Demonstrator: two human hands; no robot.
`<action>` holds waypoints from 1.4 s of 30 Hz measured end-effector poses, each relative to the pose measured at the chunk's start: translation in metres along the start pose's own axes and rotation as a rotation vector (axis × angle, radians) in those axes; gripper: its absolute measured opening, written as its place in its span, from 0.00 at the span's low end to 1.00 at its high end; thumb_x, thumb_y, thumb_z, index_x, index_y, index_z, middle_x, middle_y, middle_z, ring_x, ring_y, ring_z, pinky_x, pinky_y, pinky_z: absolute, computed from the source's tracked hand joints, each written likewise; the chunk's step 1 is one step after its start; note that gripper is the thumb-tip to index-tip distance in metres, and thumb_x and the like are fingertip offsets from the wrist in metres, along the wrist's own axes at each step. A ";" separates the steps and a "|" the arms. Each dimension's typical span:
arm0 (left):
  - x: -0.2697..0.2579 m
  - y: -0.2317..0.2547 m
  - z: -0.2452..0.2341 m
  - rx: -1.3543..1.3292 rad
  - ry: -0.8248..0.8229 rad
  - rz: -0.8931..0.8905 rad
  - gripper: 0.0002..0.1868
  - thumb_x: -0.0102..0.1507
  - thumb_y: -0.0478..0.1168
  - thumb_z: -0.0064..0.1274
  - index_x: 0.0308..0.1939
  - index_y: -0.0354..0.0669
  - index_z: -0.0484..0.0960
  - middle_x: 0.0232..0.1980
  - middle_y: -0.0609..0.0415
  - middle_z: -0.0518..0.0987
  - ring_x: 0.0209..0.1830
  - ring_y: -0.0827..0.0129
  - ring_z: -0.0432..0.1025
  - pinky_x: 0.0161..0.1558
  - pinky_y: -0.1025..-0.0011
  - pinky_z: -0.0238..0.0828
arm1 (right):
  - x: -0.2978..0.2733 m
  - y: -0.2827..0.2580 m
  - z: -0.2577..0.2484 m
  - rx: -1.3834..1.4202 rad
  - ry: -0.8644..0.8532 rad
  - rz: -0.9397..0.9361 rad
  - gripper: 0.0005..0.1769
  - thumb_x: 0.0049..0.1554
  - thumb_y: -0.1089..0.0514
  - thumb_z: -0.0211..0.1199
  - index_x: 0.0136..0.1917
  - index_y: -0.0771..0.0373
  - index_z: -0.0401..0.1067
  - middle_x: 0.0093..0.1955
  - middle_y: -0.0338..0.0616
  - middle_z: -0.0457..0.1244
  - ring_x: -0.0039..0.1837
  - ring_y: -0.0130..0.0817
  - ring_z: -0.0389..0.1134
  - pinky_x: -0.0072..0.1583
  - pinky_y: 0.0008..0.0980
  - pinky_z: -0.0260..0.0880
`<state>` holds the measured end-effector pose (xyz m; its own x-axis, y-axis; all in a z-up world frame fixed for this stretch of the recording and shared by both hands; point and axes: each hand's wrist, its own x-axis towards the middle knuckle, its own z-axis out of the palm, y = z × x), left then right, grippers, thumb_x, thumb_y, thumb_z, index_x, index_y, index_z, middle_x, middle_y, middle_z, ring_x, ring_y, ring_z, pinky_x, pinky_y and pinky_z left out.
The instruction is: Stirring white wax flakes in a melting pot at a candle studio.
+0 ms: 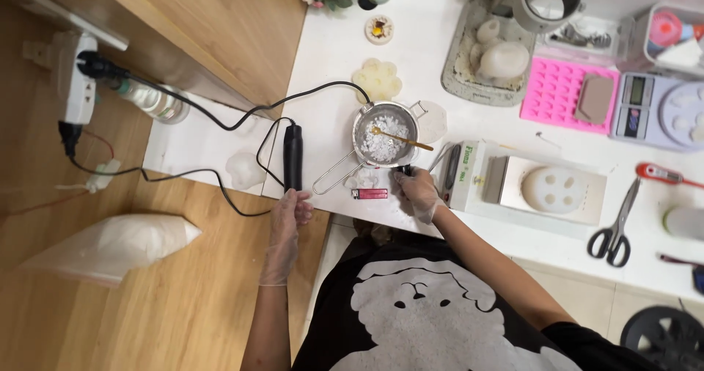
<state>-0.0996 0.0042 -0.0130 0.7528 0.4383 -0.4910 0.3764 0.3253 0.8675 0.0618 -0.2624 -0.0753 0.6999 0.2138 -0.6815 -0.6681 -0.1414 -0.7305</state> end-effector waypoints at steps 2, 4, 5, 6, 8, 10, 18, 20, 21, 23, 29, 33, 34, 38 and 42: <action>-0.004 -0.009 0.004 -0.004 0.067 -0.043 0.27 0.70 0.60 0.43 0.46 0.38 0.82 0.31 0.59 0.77 0.29 0.78 0.69 0.35 0.77 0.67 | 0.017 0.010 -0.008 0.074 -0.050 0.066 0.11 0.62 0.60 0.60 0.53 0.72 0.75 0.35 0.45 0.66 0.33 0.27 0.61 0.33 0.27 0.61; -0.009 -0.017 0.010 -0.015 0.133 -0.084 0.27 0.69 0.60 0.44 0.45 0.37 0.82 0.31 0.58 0.77 0.28 0.77 0.69 0.34 0.76 0.66 | 0.028 0.013 -0.015 0.142 -0.099 0.133 0.11 0.62 0.61 0.60 0.51 0.74 0.74 0.35 0.45 0.66 0.33 0.28 0.63 0.34 0.27 0.61; -0.012 -0.020 0.014 -0.001 0.153 -0.064 0.27 0.69 0.60 0.43 0.45 0.38 0.81 0.31 0.58 0.78 0.29 0.76 0.69 0.34 0.76 0.66 | 0.030 0.012 -0.017 0.174 -0.133 0.151 0.11 0.62 0.61 0.61 0.52 0.74 0.74 0.35 0.44 0.65 0.33 0.28 0.63 0.34 0.27 0.61; -0.019 -0.024 0.017 0.014 0.175 -0.048 0.26 0.69 0.59 0.43 0.46 0.39 0.81 0.32 0.58 0.78 0.29 0.76 0.70 0.35 0.75 0.66 | 0.029 0.013 -0.020 0.205 -0.167 0.174 0.11 0.61 0.61 0.63 0.52 0.73 0.74 0.35 0.43 0.64 0.33 0.28 0.63 0.34 0.26 0.61; -0.043 -0.009 0.038 0.013 0.222 -0.014 0.26 0.70 0.59 0.43 0.46 0.39 0.81 0.32 0.59 0.78 0.31 0.77 0.69 0.35 0.77 0.66 | -0.013 -0.028 -0.020 0.062 -0.204 0.164 0.13 0.60 0.59 0.64 0.53 0.72 0.72 0.35 0.46 0.64 0.31 0.28 0.59 0.31 0.27 0.56; -0.049 -0.001 0.053 0.020 0.255 0.028 0.25 0.70 0.58 0.43 0.46 0.40 0.82 0.32 0.61 0.78 0.32 0.78 0.69 0.36 0.78 0.66 | -0.025 -0.042 -0.025 -0.069 -0.231 0.138 0.16 0.59 0.58 0.66 0.55 0.71 0.70 0.35 0.48 0.63 0.30 0.29 0.55 0.29 0.29 0.52; -0.044 0.032 0.065 0.534 0.462 0.321 0.29 0.65 0.50 0.56 0.66 0.37 0.76 0.51 0.45 0.73 0.50 0.59 0.68 0.51 0.65 0.70 | -0.031 -0.070 -0.048 -0.035 -0.004 -0.261 0.22 0.59 0.62 0.65 0.65 0.66 0.68 0.46 0.44 0.65 0.39 0.25 0.65 0.42 0.27 0.69; -0.028 0.041 0.063 0.746 0.383 0.459 0.32 0.63 0.51 0.59 0.67 0.38 0.76 0.56 0.43 0.74 0.56 0.54 0.68 0.56 0.61 0.67 | -0.015 -0.066 -0.049 -0.037 0.010 -0.339 0.17 0.59 0.63 0.64 0.61 0.70 0.71 0.45 0.43 0.67 0.40 0.25 0.65 0.43 0.27 0.70; -0.018 0.047 0.061 0.951 0.302 0.598 0.35 0.60 0.53 0.63 0.67 0.40 0.75 0.61 0.41 0.75 0.62 0.49 0.67 0.61 0.57 0.64 | -0.005 -0.066 -0.049 -0.046 0.020 -0.421 0.13 0.60 0.65 0.64 0.57 0.74 0.73 0.44 0.43 0.69 0.40 0.25 0.66 0.44 0.26 0.70; -0.014 0.065 0.074 1.117 0.206 0.590 0.37 0.58 0.54 0.64 0.67 0.42 0.74 0.62 0.42 0.75 0.63 0.48 0.66 0.60 0.53 0.62 | -0.016 -0.077 -0.037 0.009 -0.032 -0.480 0.12 0.60 0.65 0.64 0.56 0.74 0.74 0.43 0.41 0.69 0.40 0.24 0.66 0.44 0.26 0.70; 0.013 0.057 0.078 1.304 -0.041 0.606 0.34 0.60 0.54 0.59 0.67 0.44 0.72 0.58 0.41 0.77 0.58 0.49 0.71 0.59 0.52 0.64 | -0.034 -0.079 -0.007 -0.062 -0.099 -0.512 0.12 0.61 0.65 0.63 0.57 0.70 0.78 0.43 0.39 0.70 0.42 0.22 0.66 0.46 0.23 0.70; 0.023 0.053 0.078 1.144 -0.131 0.518 0.29 0.64 0.50 0.55 0.67 0.45 0.73 0.49 0.42 0.80 0.48 0.50 0.76 0.50 0.56 0.73 | -0.062 -0.090 -0.005 -0.177 -0.041 -0.596 0.11 0.64 0.63 0.59 0.58 0.66 0.78 0.43 0.39 0.69 0.44 0.23 0.65 0.49 0.24 0.69; 0.024 0.058 0.078 1.149 -0.144 0.526 0.29 0.64 0.50 0.55 0.67 0.45 0.73 0.49 0.42 0.80 0.48 0.50 0.76 0.50 0.56 0.73 | -0.066 -0.091 -0.001 -0.169 -0.028 -0.598 0.11 0.64 0.63 0.59 0.58 0.66 0.78 0.43 0.39 0.69 0.44 0.23 0.65 0.49 0.24 0.69; 0.029 0.052 0.072 1.122 -0.192 0.536 0.28 0.65 0.49 0.55 0.67 0.43 0.73 0.49 0.39 0.80 0.47 0.48 0.76 0.48 0.55 0.74 | -0.080 -0.086 0.006 -0.559 0.091 -0.693 0.11 0.62 0.63 0.60 0.56 0.63 0.79 0.49 0.42 0.70 0.47 0.31 0.69 0.52 0.32 0.72; 0.026 0.074 0.075 1.148 -0.248 0.443 0.29 0.65 0.49 0.53 0.68 0.44 0.71 0.49 0.41 0.80 0.47 0.49 0.77 0.50 0.56 0.74 | -0.091 -0.091 0.016 -0.605 0.151 -0.785 0.13 0.63 0.61 0.58 0.59 0.61 0.78 0.57 0.44 0.71 0.53 0.35 0.74 0.59 0.34 0.75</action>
<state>-0.0118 -0.0234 0.0448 0.9689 0.1137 -0.2196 0.2240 -0.7802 0.5841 0.0551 -0.2539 0.0534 0.9403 0.3384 0.0358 0.2084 -0.4896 -0.8467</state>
